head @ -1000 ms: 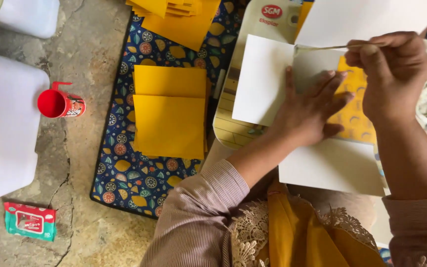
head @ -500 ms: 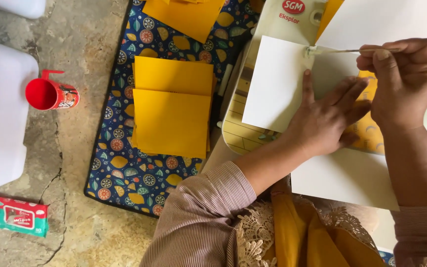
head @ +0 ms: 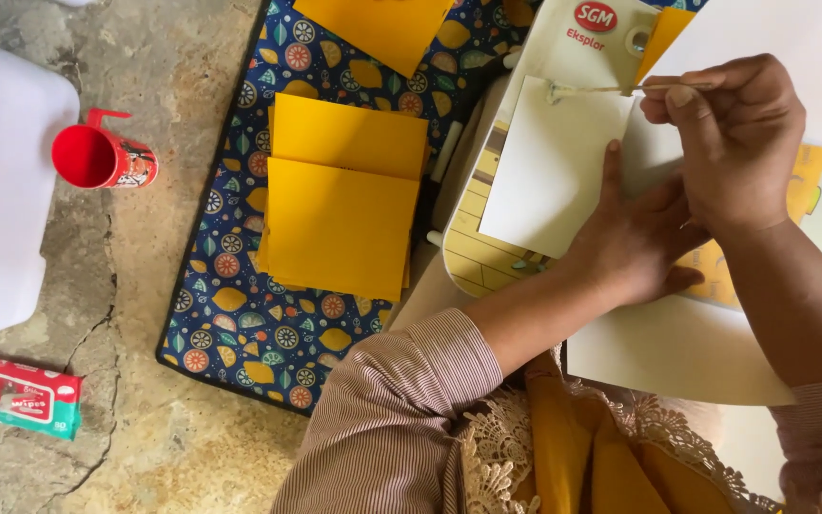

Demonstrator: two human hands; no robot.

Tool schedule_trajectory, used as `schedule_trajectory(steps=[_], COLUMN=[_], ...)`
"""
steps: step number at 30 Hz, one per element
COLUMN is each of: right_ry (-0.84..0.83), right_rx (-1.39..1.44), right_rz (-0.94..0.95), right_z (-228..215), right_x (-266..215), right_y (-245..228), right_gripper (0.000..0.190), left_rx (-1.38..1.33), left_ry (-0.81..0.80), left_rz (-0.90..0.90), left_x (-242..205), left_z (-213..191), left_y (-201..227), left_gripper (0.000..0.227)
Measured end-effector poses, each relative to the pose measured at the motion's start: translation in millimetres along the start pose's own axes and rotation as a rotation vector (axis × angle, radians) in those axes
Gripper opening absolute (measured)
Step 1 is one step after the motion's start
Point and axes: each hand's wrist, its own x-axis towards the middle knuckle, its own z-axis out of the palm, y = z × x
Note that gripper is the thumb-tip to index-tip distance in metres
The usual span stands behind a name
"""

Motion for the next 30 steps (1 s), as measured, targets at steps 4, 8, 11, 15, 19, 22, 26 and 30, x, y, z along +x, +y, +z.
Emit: schedule_trajectory(steps=[4, 8, 11, 15, 19, 22, 26, 30], right_ry=[-0.032, -0.067, -0.042, 0.087, 0.119, 0.126, 0.141, 0.149], right_rx=[0.015, 0.009, 0.03, -0.043, -0.113, -0.166, -0.109, -0.102], right_rz=[-0.007, -0.041, -0.069, -0.025, -0.001, -0.003, 0.027, 0.031], right_z=[10, 17, 9, -24, -51, -55, -58, -57], right_x=[9, 13, 8, -12, -33, -41, -43, -40], right_y=[1, -4, -15, -16, 0, 5, 14, 18], right_gripper=[0.017, 0.018, 0.021, 0.022, 0.019, 0.018, 0.018, 0.018], left_rx=[0.019, 0.011, 0.015, 0.027, 0.047, 0.055, 0.048, 0.059], left_ry=[-0.021, -0.108, -0.158, -0.076, 0.093, 0.094, 0.043, 0.006], left_rz=[0.006, 0.012, 0.015, 0.009, -0.012, -0.018, -0.023, -0.018], left_x=[2, 2, 6, 1, 0, 0, 2, 4], left_z=[-3, -6, -9, -9, -5, -5, -6, -6], left_y=[-1, 0, -1, -1, 2, 3, 3, 3], left_gripper=[0.076, 0.071, 0.069, 0.075, 0.078, 0.08, 0.08, 0.075])
